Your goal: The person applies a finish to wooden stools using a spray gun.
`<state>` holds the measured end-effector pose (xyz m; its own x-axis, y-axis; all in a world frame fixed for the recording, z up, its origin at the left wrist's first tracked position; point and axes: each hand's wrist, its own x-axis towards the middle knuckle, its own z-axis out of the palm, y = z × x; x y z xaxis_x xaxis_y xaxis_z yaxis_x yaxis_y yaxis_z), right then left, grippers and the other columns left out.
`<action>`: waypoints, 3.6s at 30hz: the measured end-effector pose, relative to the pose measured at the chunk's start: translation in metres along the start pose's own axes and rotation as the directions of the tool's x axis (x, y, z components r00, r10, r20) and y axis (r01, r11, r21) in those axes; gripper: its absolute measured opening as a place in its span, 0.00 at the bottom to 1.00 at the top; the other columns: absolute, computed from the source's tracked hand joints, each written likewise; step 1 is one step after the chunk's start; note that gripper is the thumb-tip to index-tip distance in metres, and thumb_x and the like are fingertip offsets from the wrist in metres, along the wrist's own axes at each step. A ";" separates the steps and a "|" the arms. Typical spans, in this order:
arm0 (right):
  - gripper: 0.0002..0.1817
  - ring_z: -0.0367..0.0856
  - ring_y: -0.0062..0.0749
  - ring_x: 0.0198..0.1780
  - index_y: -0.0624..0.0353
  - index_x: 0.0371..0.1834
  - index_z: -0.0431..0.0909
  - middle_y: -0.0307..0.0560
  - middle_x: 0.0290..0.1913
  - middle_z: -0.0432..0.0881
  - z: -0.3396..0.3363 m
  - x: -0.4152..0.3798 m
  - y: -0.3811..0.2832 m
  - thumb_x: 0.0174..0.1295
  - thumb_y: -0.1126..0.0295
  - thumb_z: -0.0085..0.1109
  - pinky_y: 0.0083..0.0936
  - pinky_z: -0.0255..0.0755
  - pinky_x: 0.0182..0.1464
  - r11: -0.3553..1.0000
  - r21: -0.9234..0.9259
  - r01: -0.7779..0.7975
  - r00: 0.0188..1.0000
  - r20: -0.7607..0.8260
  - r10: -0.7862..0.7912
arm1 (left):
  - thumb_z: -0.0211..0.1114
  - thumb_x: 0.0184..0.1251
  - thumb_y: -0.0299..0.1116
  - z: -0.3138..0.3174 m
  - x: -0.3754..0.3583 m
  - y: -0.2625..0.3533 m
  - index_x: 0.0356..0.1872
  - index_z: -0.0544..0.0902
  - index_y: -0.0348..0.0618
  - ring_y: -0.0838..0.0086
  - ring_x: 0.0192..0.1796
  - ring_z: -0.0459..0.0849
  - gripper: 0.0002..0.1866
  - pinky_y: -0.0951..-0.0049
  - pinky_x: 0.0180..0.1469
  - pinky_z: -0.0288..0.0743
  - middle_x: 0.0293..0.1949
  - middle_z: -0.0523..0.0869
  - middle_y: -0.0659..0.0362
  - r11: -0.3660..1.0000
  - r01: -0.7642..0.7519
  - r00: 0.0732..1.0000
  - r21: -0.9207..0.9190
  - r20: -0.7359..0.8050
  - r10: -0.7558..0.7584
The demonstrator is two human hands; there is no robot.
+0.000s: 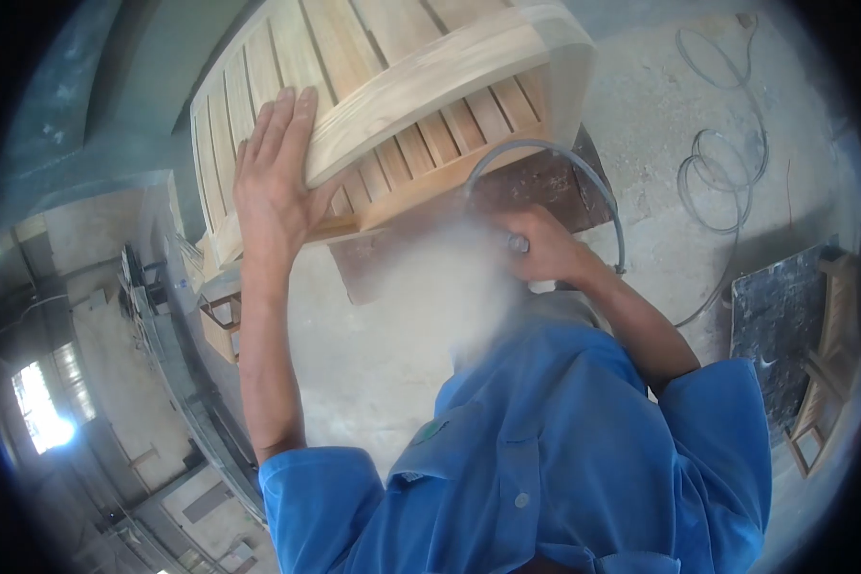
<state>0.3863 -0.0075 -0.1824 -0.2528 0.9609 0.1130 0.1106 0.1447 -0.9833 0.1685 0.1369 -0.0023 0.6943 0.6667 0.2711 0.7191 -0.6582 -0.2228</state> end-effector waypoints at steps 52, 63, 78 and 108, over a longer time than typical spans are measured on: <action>0.27 0.88 0.34 0.42 0.63 0.59 0.79 0.53 0.41 0.88 0.083 0.027 -0.076 0.53 0.71 0.69 0.29 0.78 0.46 0.995 -0.102 -0.002 0.681 -0.729 -0.074 | 0.72 0.54 0.57 0.022 0.165 -0.224 0.63 0.79 0.47 0.55 0.57 0.83 0.37 0.61 0.62 0.72 0.53 0.85 0.46 0.978 0.073 0.995 -0.196 0.075 -0.059; 0.29 0.86 0.30 0.34 0.69 0.60 0.76 0.49 0.35 0.87 0.094 0.076 -0.139 0.52 0.74 0.65 0.25 0.79 0.39 0.937 -0.272 0.220 0.588 -0.729 -0.349 | 0.73 0.52 0.40 0.199 -0.026 -0.254 0.47 0.76 0.30 0.69 0.36 0.82 0.27 0.68 0.41 0.77 0.36 0.83 0.52 0.336 0.435 0.502 -0.835 -0.084 -0.861; 0.29 0.86 0.36 0.31 0.67 0.61 0.76 0.57 0.36 0.85 0.152 0.227 -0.129 0.56 0.68 0.72 0.26 0.77 0.34 0.752 -0.432 0.498 0.526 -0.540 -0.658 | 0.71 0.51 0.33 0.168 -0.018 -0.234 0.43 0.77 0.33 0.75 0.29 0.80 0.20 0.70 0.31 0.75 0.30 0.82 0.56 0.204 0.288 0.532 -0.936 -0.021 -0.847; 0.26 0.80 0.21 0.33 0.66 0.60 0.78 0.44 0.34 0.85 0.094 0.021 -0.114 0.61 0.65 0.69 0.19 0.74 0.39 0.954 -0.277 0.114 0.496 -0.816 -0.296 | 0.70 0.54 0.35 0.186 0.001 -0.257 0.39 0.81 0.33 0.72 0.35 0.81 0.16 0.68 0.42 0.76 0.34 0.84 0.56 0.283 0.308 0.643 -0.908 -0.021 -0.766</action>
<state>0.2777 -0.0263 -0.0819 0.6265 0.6261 0.4641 0.3429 0.3134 -0.8856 -0.0099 0.3717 -0.1190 -0.1054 0.9252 0.3645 0.3907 -0.2985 0.8708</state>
